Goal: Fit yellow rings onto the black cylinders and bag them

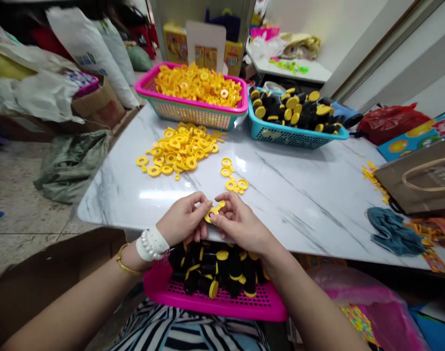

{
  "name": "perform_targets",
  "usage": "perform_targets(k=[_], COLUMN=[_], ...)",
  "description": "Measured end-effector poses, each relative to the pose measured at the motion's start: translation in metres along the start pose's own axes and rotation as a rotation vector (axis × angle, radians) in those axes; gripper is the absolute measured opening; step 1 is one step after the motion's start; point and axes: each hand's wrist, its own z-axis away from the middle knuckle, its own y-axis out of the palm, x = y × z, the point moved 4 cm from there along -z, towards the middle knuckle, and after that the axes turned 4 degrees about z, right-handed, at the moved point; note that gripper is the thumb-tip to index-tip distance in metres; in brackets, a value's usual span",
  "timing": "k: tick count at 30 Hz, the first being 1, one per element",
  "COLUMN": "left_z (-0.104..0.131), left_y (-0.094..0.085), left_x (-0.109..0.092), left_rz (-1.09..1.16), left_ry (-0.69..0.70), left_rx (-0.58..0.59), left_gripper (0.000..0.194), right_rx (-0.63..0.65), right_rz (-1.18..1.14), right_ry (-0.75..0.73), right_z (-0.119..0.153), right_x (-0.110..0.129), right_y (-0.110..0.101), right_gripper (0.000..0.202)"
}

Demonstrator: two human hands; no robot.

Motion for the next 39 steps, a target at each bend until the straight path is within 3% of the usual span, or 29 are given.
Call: perform_targets(k=[5,8,12,18,22,25,28,30,33,34,35,37,38,39], left_z=[0.027,0.036,0.031,0.024,0.021,0.019,0.025,0.037,0.059,0.065,0.068,0.071,0.070,0.069], left_y=[0.005,0.010,0.011,0.006,0.008,0.009,0.011,0.015,0.018,0.017,0.015,0.009,0.006,0.004], left_x=[-0.003,0.000,0.000,-0.005,-0.003,-0.003,-0.006,-0.005,0.009,0.018,0.028,0.049,0.058,0.066], left_rz=[-0.267,-0.401,-0.457,-0.472,-0.452,-0.502,-0.592,-0.665,-0.795,-0.835,-0.872,-0.937,-0.967,-0.994], left_ry=[0.367,0.503,0.544,0.480,0.461,0.470,0.539,0.618,0.747,0.782,0.798,0.799,0.787,0.766], left_rx=[-0.199,-0.320,-0.346,-0.262,-0.252,-0.312,-0.369,-0.351,-0.261,-0.228,-0.194,-0.136,-0.111,-0.084], left_gripper=[0.033,0.035,0.036,0.019,0.013,0.015,0.021,0.024,0.028,0.030,0.032,0.035,0.037,0.038], right_rx=[-0.077,-0.101,-0.059,0.275,0.280,0.245,0.085,-0.017,0.019,-0.013,-0.124,-0.573,-0.885,-1.120], right_rz=[-0.058,-0.112,-0.267,-0.181,-0.038,0.014,0.070,0.102,0.086,0.088,0.103,0.190,0.241,0.321], right_ry=[-0.075,-0.088,-0.005,0.159,0.198,0.142,-0.029,-0.135,-0.156,-0.143,-0.115,0.018,0.144,0.309], right_z=[0.006,0.009,-0.003,-0.023,-0.030,-0.030,-0.015,0.009,0.059,0.079,0.101,0.154,0.188,0.222], right_x=[-0.004,-0.009,-0.012,0.007,0.013,0.012,0.011,0.009,-0.005,-0.012,-0.022,-0.051,-0.070,-0.092], right_y=[-0.004,-0.012,-0.027,-0.022,-0.016,-0.010,-0.003,0.002,0.003,-0.005,-0.020,-0.070,-0.099,-0.125], right_gripper=[0.038,0.035,0.032,0.031,0.031,0.027,0.024,0.027,0.030,0.027,0.024,0.027,0.033,0.039])
